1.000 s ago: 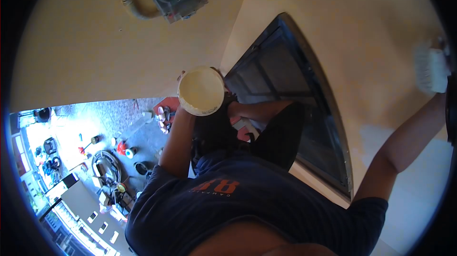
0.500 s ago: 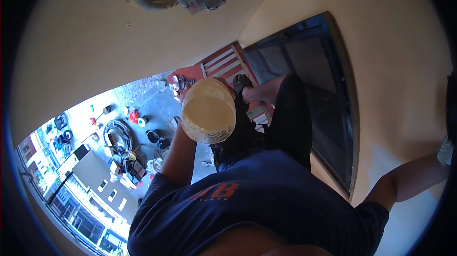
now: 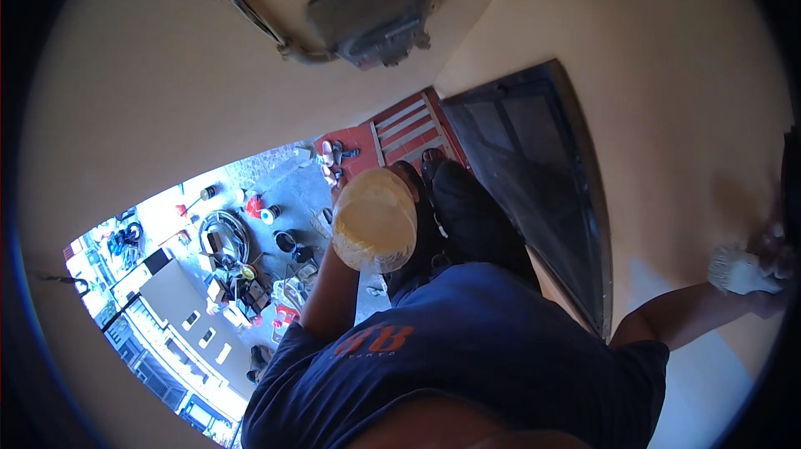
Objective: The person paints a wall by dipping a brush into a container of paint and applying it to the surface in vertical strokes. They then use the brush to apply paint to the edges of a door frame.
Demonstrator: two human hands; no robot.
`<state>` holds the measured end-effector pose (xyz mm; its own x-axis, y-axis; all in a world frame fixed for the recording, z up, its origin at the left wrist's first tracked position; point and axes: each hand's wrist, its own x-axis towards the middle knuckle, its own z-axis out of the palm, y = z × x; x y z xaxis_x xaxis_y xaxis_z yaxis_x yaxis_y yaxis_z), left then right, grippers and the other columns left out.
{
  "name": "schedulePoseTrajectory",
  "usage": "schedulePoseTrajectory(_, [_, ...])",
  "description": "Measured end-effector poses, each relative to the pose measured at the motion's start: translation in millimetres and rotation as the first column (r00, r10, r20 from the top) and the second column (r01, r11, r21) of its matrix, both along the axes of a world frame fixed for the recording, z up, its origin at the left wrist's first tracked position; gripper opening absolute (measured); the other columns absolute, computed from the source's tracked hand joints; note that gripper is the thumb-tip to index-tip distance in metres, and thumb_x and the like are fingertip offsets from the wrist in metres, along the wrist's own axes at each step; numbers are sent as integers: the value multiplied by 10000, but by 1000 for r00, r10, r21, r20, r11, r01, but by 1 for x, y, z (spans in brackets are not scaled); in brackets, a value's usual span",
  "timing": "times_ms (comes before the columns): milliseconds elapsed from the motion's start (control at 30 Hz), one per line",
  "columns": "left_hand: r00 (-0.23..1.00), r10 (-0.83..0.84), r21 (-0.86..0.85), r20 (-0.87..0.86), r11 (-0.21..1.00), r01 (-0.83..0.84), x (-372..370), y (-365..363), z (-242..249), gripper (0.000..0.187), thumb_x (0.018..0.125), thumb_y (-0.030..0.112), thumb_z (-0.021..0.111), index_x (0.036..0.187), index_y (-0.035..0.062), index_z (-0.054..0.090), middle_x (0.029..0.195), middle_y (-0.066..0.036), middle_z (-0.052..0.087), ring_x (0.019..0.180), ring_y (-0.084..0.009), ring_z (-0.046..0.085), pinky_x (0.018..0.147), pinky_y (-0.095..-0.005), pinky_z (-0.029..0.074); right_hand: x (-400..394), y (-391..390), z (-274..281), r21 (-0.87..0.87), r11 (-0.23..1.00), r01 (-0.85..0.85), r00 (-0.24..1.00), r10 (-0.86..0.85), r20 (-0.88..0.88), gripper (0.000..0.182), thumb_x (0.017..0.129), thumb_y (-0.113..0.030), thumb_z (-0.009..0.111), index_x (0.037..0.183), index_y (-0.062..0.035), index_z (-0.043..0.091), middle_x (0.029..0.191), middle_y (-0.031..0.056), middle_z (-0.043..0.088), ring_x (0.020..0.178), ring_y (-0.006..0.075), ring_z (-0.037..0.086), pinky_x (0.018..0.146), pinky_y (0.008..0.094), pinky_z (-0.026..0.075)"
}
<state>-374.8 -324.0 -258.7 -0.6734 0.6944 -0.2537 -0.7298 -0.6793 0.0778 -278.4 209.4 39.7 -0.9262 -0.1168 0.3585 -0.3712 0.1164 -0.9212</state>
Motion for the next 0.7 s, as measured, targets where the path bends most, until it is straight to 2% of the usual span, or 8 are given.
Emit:
schedulePoseTrajectory(133, [997, 17, -81, 81, 997, -11, 2, 5, 45, 836, 765, 653, 510, 1214, -46, 417, 1096, -282, 494, 894, -331, 587, 699, -386, 547, -7, 4, -1, -17, 1000, -12, 1000, 12, -21, 409, 840, -433, 567, 1092, -111, 586, 1002, 103, 608, 915, 303, 588, 993, 598, 271])
schedulePoseTrajectory(233, [991, 15, -126, 130, 992, 2, 1, 8, 60, 831, 767, 643, 517, 1219, -46, 415, 1103, -283, 499, 912, -345, 582, 717, -401, 548, -12, 3, -3, -23, 1000, -8, 999, 7, -43, 409, 835, -431, 576, 1092, -114, 587, 1026, 111, 610, 922, 313, 590, 998, 604, 267])
schedulePoseTrajectory(367, [992, -85, -56, -94, 995, 80, -15, 22, 79, 821, 776, 627, 520, 1246, -33, 393, 1128, -293, 494, 950, -364, 574, 715, -415, 551, -20, -5, -13, -38, 999, 32, 998, -34, -62, 408, 828, -429, 588, 1092, -117, 587, 1057, 121, 612, 931, 327, 593, 1004, 611, 262])
schedulePoseTrajectory(467, [996, -89, -60, -19, 994, 87, -17, 32, 70, 802, 778, 615, 527, 1266, -3, 371, 1139, -321, 482, 937, -395, 582, 699, -430, 552, -27, -15, -18, -125, 986, 109, 993, -115, -40, 373, 819, -347, 626, 1081, -87, 572, 982, 86, 618, 927, 303, 595, 979, 573, 337])
schedulePoseTrajectory(533, [992, -69, -23, 103, 997, 71, -22, 46, 73, 783, 784, 623, 508, 1256, 14, 368, 1129, -345, 473, 864, -415, 596, 661, -447, 552, -26, -15, -21, 3, 997, 79, 978, -77, -192, 332, 830, -257, 633, 1096, -73, 555, 930, 54, 620, 912, 264, 600, 982, 557, 343])
schedulePoseTrajectory(600, [981, -149, 94, 125, 986, 137, -28, 59, 81, 762, 789, 628, 492, 1235, 22, 374, 1116, -362, 468, 789, -428, 605, 618, -464, 552, -5, -22, -33, -66, 946, 317, 943, -322, -85, 294, 850, -275, 610, 1052, -66, 563, 935, 73, 624, 917, 269, 598, 938, 511, 383])
schedulePoseTrajectory(633, [980, -196, 141, 39, 972, 188, -31, 70, 88, 762, 800, 634, 437, 1225, 2, 423, 1117, -290, 517, 901, -405, 586, 746, -488, 506, 1, -26, -41, -107, 899, 424, 902, -430, -34, 281, 860, -284, 598, 1029, -62, 568, 938, 83, 626, 920, 272, 597, 916, 489, 403])
schedulePoseTrajectory(700, [968, -238, 142, -82, 958, 248, -40, 84, 95, 762, 808, 629, 411, 1216, -13, 453, 1102, -242, 554, 955, -384, 583, 822, -496, 483, 1, -36, -47, -187, 771, 609, 791, -607, 76, 269, 880, -303, 575, 985, -55, 576, 943, 102, 630, 925, 277, 595, 872, 443, 443])
